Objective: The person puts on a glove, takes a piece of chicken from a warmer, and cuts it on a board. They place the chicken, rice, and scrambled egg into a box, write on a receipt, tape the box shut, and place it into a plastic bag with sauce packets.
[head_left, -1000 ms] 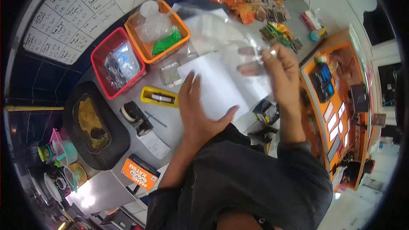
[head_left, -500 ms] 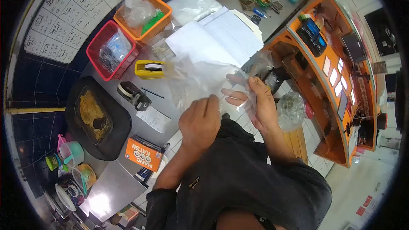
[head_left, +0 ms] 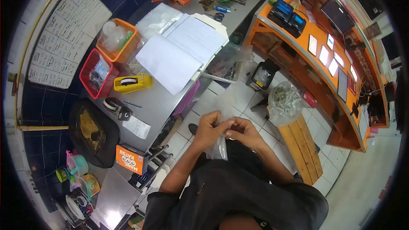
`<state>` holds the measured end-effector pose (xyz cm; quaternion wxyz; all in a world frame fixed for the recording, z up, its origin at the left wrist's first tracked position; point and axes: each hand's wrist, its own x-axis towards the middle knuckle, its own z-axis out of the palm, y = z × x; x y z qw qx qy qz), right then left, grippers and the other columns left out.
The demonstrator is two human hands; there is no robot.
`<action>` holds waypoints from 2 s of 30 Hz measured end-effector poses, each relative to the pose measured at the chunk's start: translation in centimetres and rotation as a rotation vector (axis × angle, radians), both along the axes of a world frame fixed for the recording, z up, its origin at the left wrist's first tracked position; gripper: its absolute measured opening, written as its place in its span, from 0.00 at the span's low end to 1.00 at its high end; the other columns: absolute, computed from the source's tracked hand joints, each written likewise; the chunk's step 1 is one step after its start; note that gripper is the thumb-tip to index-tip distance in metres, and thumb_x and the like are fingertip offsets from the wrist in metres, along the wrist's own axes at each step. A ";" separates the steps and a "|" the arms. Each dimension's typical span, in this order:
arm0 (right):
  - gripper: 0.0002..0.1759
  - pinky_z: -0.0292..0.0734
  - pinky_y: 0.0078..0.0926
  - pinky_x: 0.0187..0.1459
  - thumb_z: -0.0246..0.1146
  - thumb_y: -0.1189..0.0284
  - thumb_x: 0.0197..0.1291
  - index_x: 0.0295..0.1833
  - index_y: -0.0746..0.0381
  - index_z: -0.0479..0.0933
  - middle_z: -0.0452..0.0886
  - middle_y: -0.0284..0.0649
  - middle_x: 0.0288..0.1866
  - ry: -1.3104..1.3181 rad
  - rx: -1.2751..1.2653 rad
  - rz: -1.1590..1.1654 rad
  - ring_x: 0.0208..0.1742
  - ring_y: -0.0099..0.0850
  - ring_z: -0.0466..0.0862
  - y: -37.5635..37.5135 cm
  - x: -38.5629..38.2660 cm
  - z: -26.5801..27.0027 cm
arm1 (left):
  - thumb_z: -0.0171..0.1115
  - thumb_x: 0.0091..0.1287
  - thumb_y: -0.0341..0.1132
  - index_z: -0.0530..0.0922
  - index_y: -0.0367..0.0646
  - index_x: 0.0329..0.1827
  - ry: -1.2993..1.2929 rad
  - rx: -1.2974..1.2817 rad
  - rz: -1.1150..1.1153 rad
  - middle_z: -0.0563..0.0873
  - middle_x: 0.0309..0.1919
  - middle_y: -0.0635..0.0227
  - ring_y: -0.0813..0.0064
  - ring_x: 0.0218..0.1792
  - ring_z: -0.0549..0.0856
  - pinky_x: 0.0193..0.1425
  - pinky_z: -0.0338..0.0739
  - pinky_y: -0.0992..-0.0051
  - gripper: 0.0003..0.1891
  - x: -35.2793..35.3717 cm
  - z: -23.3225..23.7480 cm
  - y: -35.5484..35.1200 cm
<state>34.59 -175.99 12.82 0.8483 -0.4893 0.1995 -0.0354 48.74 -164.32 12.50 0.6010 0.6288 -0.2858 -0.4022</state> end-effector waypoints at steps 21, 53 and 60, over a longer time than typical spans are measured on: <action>0.09 0.73 0.38 0.28 0.66 0.74 0.47 0.24 0.63 0.72 0.77 0.45 0.20 0.519 -1.086 -0.429 0.23 0.40 0.79 -9.3 -7.9 -15.0 | 0.66 0.45 0.30 0.78 0.36 0.21 -0.852 0.683 0.223 0.83 0.22 0.46 0.46 0.28 0.85 0.35 0.79 0.55 0.07 0.1 -15.4 2.4; 0.11 0.82 0.31 0.44 0.59 0.70 0.67 0.46 0.67 0.82 0.84 0.42 0.34 0.379 -0.646 -0.330 0.38 0.32 0.84 2.5 -8.2 -17.5 | 0.66 0.56 0.31 0.83 0.44 0.54 -0.614 0.559 -0.025 0.88 0.45 0.57 0.53 0.48 0.86 0.52 0.80 0.58 0.21 2.3 -8.3 16.9; 0.11 0.74 0.21 0.32 0.56 0.68 0.69 0.44 0.63 0.80 0.78 0.29 0.30 0.529 -0.147 -0.232 0.28 0.19 0.75 9.9 -1.2 -10.6 | 0.68 0.63 0.56 0.69 0.33 0.66 -0.908 1.050 0.963 0.75 0.50 0.41 0.45 0.52 0.77 0.52 0.74 0.54 0.39 6.9 -5.8 32.9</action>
